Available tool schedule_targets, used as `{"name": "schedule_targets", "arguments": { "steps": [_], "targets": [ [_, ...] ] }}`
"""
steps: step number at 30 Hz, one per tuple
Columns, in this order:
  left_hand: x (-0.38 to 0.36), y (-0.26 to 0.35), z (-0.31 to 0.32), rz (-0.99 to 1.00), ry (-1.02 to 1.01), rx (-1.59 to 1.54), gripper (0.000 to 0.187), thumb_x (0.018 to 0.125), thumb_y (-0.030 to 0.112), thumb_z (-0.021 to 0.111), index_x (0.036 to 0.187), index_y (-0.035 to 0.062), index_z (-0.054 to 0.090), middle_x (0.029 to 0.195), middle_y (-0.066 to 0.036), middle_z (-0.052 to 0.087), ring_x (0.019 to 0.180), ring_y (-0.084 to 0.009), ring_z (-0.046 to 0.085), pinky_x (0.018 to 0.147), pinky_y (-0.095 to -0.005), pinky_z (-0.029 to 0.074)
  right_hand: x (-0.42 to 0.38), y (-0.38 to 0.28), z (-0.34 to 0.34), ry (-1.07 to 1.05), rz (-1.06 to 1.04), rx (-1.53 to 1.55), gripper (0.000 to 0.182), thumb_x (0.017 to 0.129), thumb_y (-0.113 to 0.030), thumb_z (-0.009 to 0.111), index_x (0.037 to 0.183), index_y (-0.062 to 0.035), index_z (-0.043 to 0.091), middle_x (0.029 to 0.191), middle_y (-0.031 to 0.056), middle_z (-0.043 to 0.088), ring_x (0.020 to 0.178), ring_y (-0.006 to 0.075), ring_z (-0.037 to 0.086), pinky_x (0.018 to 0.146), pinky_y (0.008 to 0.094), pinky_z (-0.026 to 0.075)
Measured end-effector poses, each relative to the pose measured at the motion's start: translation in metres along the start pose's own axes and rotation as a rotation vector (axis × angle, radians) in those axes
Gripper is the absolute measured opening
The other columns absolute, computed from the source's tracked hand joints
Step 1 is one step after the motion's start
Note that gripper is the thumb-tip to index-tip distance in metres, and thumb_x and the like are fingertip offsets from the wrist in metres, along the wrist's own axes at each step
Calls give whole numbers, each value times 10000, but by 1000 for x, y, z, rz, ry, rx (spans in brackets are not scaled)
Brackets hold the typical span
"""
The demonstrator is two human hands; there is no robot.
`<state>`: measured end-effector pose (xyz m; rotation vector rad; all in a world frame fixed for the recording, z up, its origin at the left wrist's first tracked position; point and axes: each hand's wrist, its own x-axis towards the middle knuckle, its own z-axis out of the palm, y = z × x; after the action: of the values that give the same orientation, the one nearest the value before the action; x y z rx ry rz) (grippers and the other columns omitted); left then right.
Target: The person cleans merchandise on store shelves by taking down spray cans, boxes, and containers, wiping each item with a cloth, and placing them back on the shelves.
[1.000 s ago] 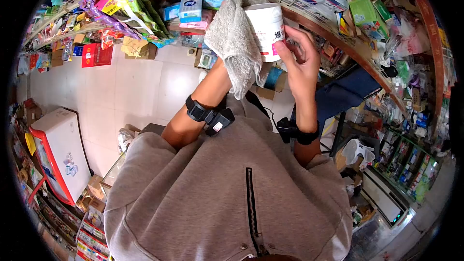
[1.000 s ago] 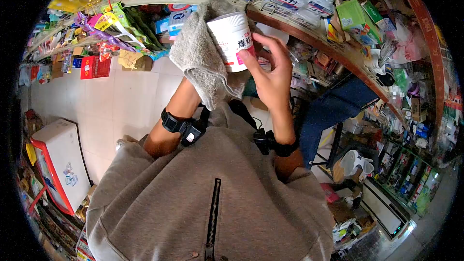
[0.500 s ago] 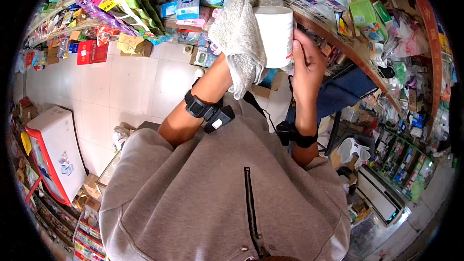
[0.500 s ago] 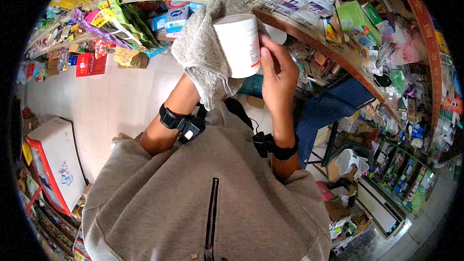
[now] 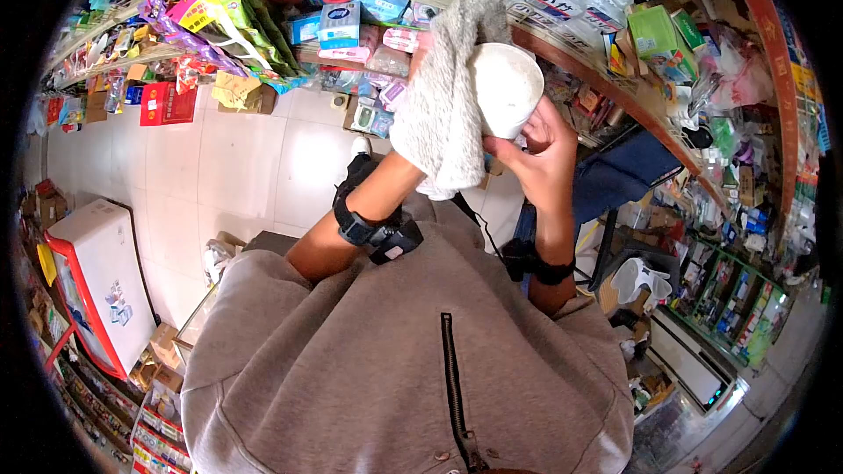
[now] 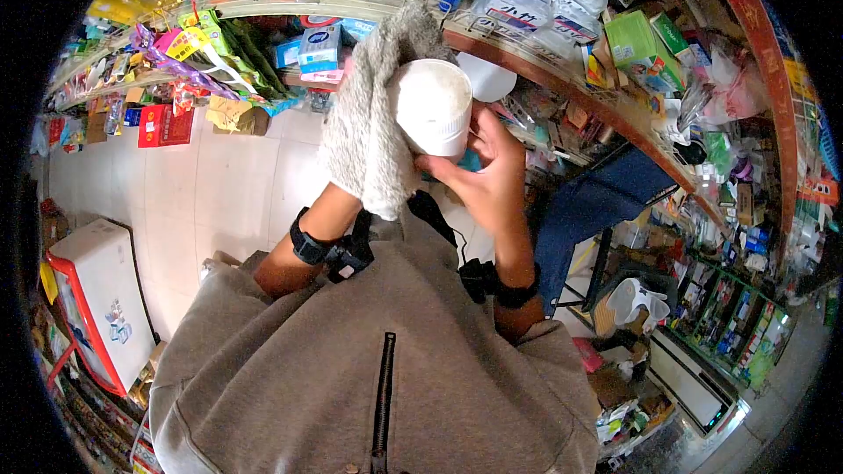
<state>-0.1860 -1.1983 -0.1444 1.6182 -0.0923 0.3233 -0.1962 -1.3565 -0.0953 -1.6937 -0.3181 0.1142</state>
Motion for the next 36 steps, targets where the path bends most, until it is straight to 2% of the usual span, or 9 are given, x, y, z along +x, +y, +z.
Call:
{"name": "schedule_targets", "arguments": {
  "steps": [7, 15, 17, 20, 23, 28, 31, 34, 36],
  "targets": [
    [-8, 7, -6, 140, 84, 249, 524, 945, 323, 534, 1336, -16, 451, 1287, -222, 488, 1184, -351, 461, 1017, -456, 353, -9, 6, 3, -65, 114, 224, 789, 690, -17, 840, 1351, 47, 414, 1283, 128, 545, 1191, 205, 539, 1037, 344, 426],
    [13, -14, -28, -261, -59, -408, 472, 980, 280, 490, 1342, -22, 460, 1290, -180, 518, 1160, -295, 501, 1027, -399, 360, -1, -11, -7, -8, 77, -37, 798, 626, -120, 887, 1296, 12, 474, 1209, 122, 575, 1118, 233, 582, 956, 364, 473],
    [13, -8, -33, -337, -110, -522, 460, 989, 269, 479, 1343, -24, 462, 1291, -169, 525, 1154, -281, 511, 1030, -385, 361, 9, -30, -13, -33, -216, -662, 746, 580, -100, 888, 1226, 28, 538, 1185, 137, 594, 1062, 272, 607, 903, 376, 488],
    [9, 17, -14, -355, -94, -455, 442, 1002, 253, 462, 1345, -26, 465, 1293, -154, 536, 1145, -259, 526, 1034, -363, 364, 13, -28, -6, -133, -258, -787, 695, 564, -123, 852, 1179, 29, 564, 1136, 163, 579, 1038, 343, 596, 893, 401, 495],
    [5, 36, -13, -224, -31, -227, 380, 1016, 329, 433, 1101, -25, 540, 927, -189, 607, 843, -306, 564, 808, -369, 440, 17, -27, -6, -245, -352, -996, 613, 621, -145, 785, 1155, 54, 558, 1104, 177, 573, 1038, 358, 577, 904, 422, 488],
    [8, 26, -20, -170, -45, -211, 339, 1000, 294, 446, 1063, -27, 533, 914, -219, 581, 831, -326, 555, 767, -399, 433, 24, -35, -6, -363, -381, -927, 560, 623, -164, 781, 1089, 68, 575, 1091, 182, 581, 1026, 352, 582, 893, 415, 492],
    [11, 29, -26, 194, -102, 116, 334, 991, 287, 456, 1003, -32, 555, 849, -202, 593, 769, -325, 562, 713, -402, 440, 21, -37, -6, -418, -350, -865, 576, 601, -204, 810, 1063, 53, 583, 1078, 177, 591, 1001, 352, 594, 873, 414, 504],
    [13, 29, -25, -294, -70, -95, 404, 975, 316, 510, 798, -34, 606, 650, -123, 603, 609, -187, 562, 605, -365, 448, 19, -31, -5, -439, -374, -803, 595, 576, -232, 836, 1046, 36, 590, 1076, 175, 599, 983, 352, 608, 852, 410, 516],
    [16, 30, -23, -374, -36, -171, 423, 970, 332, 526, 782, -35, 617, 650, -108, 613, 624, -157, 563, 603, -347, 450, 17, -26, -7, -436, -424, -789, 604, 557, -233, 855, 1036, 28, 596, 1071, 172, 606, 978, 346, 617, 848, 404, 524]
  ]
}}
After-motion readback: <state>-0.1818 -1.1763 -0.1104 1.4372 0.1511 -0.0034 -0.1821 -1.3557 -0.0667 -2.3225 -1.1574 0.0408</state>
